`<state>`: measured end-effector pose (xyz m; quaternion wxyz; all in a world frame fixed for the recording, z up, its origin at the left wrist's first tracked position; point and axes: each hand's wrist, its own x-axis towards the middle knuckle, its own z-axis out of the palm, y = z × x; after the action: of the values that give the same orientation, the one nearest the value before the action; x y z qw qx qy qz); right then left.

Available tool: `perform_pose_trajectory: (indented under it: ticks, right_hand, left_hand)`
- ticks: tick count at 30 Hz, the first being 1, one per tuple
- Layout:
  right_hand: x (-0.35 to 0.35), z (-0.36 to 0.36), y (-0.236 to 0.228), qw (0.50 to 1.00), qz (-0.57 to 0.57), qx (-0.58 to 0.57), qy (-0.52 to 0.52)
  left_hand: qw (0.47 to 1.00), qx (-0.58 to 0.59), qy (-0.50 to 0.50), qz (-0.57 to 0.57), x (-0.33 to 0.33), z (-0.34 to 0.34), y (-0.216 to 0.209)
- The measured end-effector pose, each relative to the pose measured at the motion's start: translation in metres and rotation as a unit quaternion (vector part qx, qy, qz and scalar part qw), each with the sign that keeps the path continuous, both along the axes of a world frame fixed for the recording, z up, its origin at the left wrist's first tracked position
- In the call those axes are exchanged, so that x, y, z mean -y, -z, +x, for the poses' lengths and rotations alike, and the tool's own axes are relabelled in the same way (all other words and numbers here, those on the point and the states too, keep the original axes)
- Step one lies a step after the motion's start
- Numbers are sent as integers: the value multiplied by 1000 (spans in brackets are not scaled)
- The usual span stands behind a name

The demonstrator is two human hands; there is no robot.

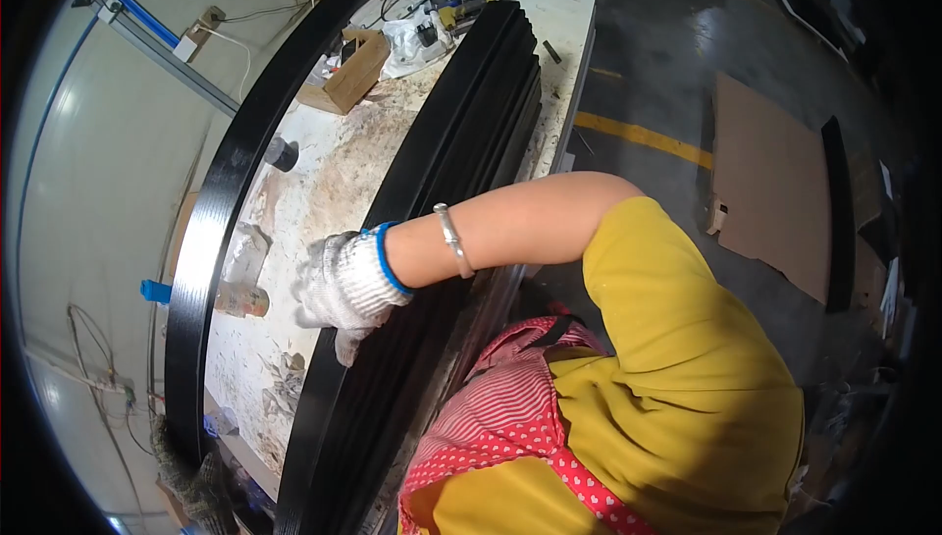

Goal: The person wipes down black panels using a cloth dampened with liquid from a bottle, turning and cleaning each side before stacking the panels together on the workbench.

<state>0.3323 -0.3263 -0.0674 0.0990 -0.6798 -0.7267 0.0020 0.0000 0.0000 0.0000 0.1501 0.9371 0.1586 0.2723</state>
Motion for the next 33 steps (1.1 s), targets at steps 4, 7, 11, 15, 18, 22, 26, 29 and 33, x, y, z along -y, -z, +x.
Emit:
perform_pose_trajectory:
  ticks: [4, 7, 11, 15, 18, 22, 26, 29, 33]
  right_hand:
    - [0, -4, 11, 993, -51, -83, -71]
    - [-4, -4, 15, 995, -28, -55, -81]
    - [-2, -8, 25, 995, -4, -57, -78]
    - [-9, -5, 34, 990, 44, -66, -120]
    - [-1, -7, 14, 991, -3, -22, -132]
    - [-2, -2, 14, 989, 25, -12, -143]
    - [-4, 0, 17, 987, 27, -33, -153]
    - [1, -3, 6, 987, -29, -73, -139]
    - [1, -4, 12, 990, -50, -83, -105]
  left_hand:
    - [990, -17, 53, -126, -18, -34, 4]
    - [979, -27, 3, -203, 12, -37, -4]
    - [991, -62, -90, -77, 75, -36, -11]
    - [985, -80, -152, 11, 87, -31, -14]
    - [990, -27, -111, -84, 62, -45, -7]
    - [980, -71, -111, -152, 74, -20, -17]
    - [988, -82, -124, -45, 71, -16, -8]
    - [984, -51, -130, -110, 69, -12, -1]
    - [978, -49, -31, -203, 45, -12, 6]
